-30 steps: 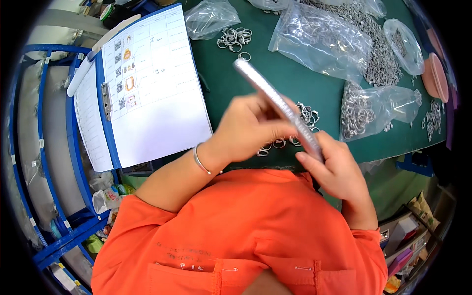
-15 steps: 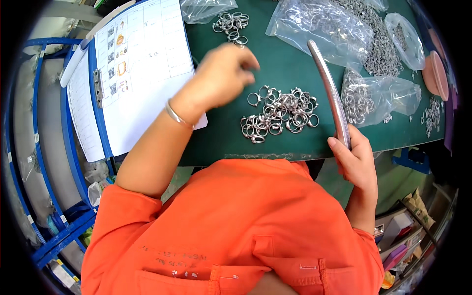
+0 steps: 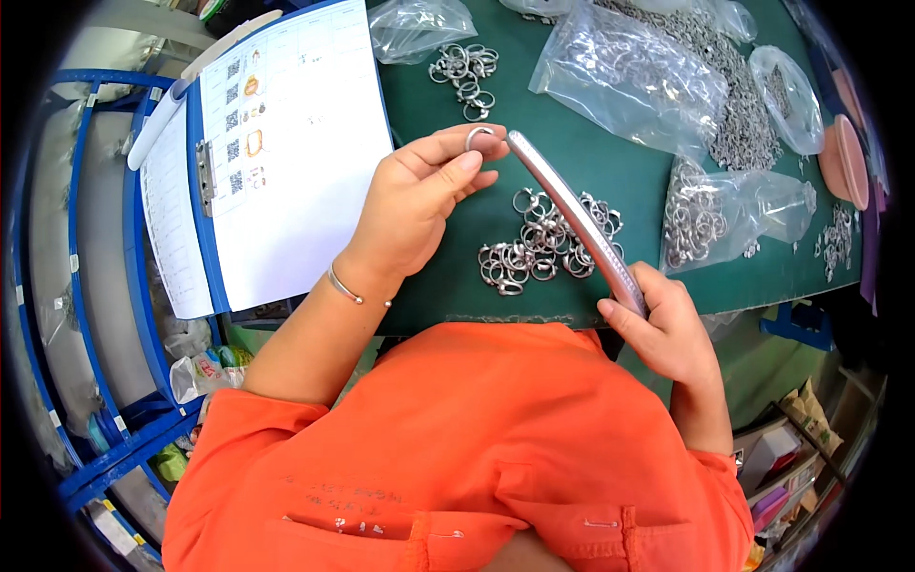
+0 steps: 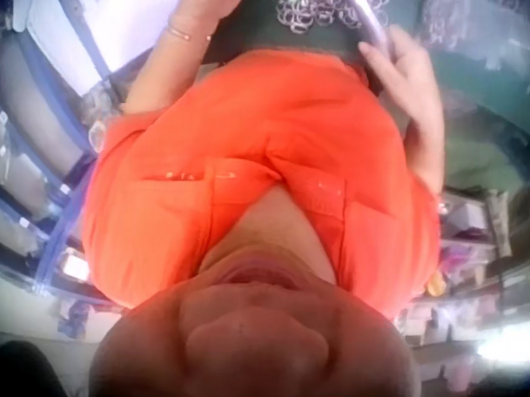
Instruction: The person views a catalog of ring styles, selects individual metal rings from a pile on the desk, and places them onto a metal ring sizer to check their size.
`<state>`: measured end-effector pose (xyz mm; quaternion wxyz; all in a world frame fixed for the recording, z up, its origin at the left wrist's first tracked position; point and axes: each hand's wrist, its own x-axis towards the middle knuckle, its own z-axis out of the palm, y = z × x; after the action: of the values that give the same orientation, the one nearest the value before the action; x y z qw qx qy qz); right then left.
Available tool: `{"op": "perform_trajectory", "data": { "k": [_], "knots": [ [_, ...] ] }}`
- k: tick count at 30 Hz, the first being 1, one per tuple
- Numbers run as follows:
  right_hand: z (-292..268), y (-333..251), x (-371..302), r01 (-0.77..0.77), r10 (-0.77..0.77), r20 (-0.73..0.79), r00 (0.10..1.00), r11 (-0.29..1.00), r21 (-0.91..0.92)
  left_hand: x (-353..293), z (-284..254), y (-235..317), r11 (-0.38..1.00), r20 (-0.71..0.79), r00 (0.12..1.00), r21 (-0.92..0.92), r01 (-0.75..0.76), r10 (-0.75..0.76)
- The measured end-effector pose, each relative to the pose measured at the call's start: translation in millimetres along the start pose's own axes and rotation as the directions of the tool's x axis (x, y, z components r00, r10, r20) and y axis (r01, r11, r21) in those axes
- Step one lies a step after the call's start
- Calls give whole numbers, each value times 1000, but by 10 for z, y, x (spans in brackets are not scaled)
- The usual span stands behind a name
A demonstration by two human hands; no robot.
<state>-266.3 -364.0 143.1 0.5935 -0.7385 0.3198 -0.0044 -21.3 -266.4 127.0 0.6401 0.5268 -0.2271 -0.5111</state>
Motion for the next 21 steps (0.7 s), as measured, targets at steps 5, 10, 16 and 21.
{"op": "perform_trajectory", "data": {
  "k": [5, 10, 16, 21],
  "knots": [
    [-10, -52, 25, -4, 8, 40, 999, 995, -100, -4, -32, 1, 998, 56, 998, -51, -26, 29],
    [-3, -153, 78, -2, 15, 79, 997, 987, -163, -45, 2, -15, 999, 136, 990, -24, -29, 32],
    [65, -304, 209, 247, -204, 214, 955, 949, -198, -151, 165, -189, 950, 412, 908, 246, -193, 77],
    [51, -299, 203, 195, -146, 220, 965, 955, -222, -161, 182, -172, 932, 400, 915, 308, -192, 56]
  ]
}}
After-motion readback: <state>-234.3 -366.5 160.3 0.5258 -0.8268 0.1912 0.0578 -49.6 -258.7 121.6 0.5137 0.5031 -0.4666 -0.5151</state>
